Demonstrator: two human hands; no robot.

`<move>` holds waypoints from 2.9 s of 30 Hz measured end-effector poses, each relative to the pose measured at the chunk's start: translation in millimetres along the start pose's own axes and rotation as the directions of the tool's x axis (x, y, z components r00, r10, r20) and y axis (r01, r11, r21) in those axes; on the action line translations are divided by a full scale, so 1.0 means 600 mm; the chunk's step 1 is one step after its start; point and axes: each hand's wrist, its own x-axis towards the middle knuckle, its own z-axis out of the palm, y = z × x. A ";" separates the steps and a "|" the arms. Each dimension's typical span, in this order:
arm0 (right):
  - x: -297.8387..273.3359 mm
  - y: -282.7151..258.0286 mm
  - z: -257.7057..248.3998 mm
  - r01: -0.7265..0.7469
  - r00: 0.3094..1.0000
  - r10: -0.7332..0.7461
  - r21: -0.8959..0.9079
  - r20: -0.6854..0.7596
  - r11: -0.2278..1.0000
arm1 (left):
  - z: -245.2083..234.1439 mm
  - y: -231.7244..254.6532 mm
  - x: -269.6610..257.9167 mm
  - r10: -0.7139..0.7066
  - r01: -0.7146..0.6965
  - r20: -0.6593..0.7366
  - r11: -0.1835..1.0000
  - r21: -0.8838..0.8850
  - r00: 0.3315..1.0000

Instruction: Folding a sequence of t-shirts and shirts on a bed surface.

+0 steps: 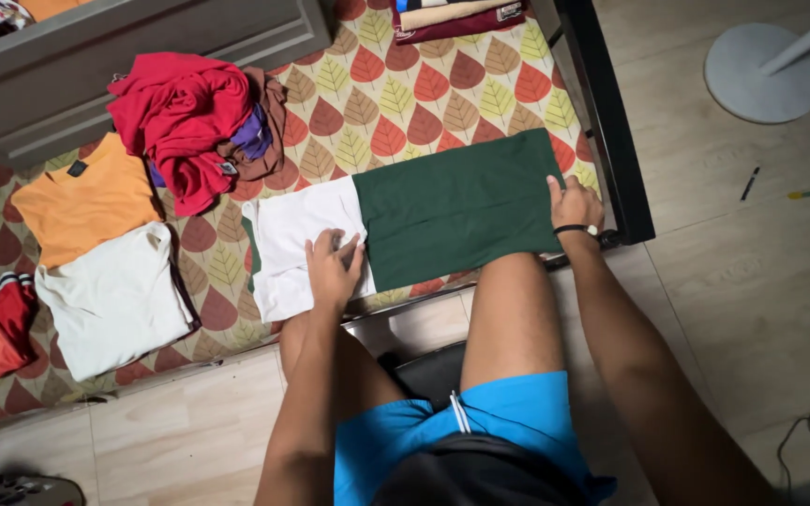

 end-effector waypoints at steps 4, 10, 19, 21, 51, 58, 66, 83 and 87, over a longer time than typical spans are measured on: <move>-0.004 -0.012 -0.006 -0.051 0.998 0.051 -0.014 0.026 0.999 | -0.009 0.010 -0.002 -0.018 0.005 0.082 0.988 0.156 0.996; -0.026 -0.033 0.006 -0.050 0.985 0.044 -0.030 -0.167 0.998 | 0.016 0.049 -0.003 -0.096 0.072 0.100 0.974 0.215 0.990; 0.026 -0.005 0.015 -0.213 0.935 0.128 0.237 0.332 0.948 | 0.094 0.166 0.009 -0.191 0.154 0.281 0.977 0.149 0.941; 0.034 0.010 0.033 -0.327 0.903 0.105 0.509 0.416 0.796 | 0.113 0.155 0.001 -0.186 0.148 0.277 0.977 0.153 0.943; -0.094 -0.423 0.063 -0.030 0.976 -0.150 0.783 0.156 0.622 | 0.030 0.121 0.018 -0.144 0.112 -0.103 0.956 -0.272 0.984; -0.127 -0.450 0.083 0.052 0.974 -0.187 0.675 0.128 0.736 | 0.041 0.030 0.005 -0.074 0.069 0.068 0.995 0.077 0.995; -0.153 -0.494 0.066 0.023 0.946 -0.207 0.585 0.250 0.811 | 0.066 0.012 -0.010 -0.080 0.056 0.136 0.983 0.172 0.987; -0.179 -0.353 -0.043 0.519 0.811 -0.585 0.495 -0.027 0.697 | 0.043 0.063 0.066 -0.142 0.136 0.000 0.951 -0.278 0.990; -0.231 -0.352 -0.029 0.657 0.695 -0.712 0.315 0.098 0.685 | 0.083 0.052 0.106 -0.107 0.099 -0.020 0.967 -0.237 0.994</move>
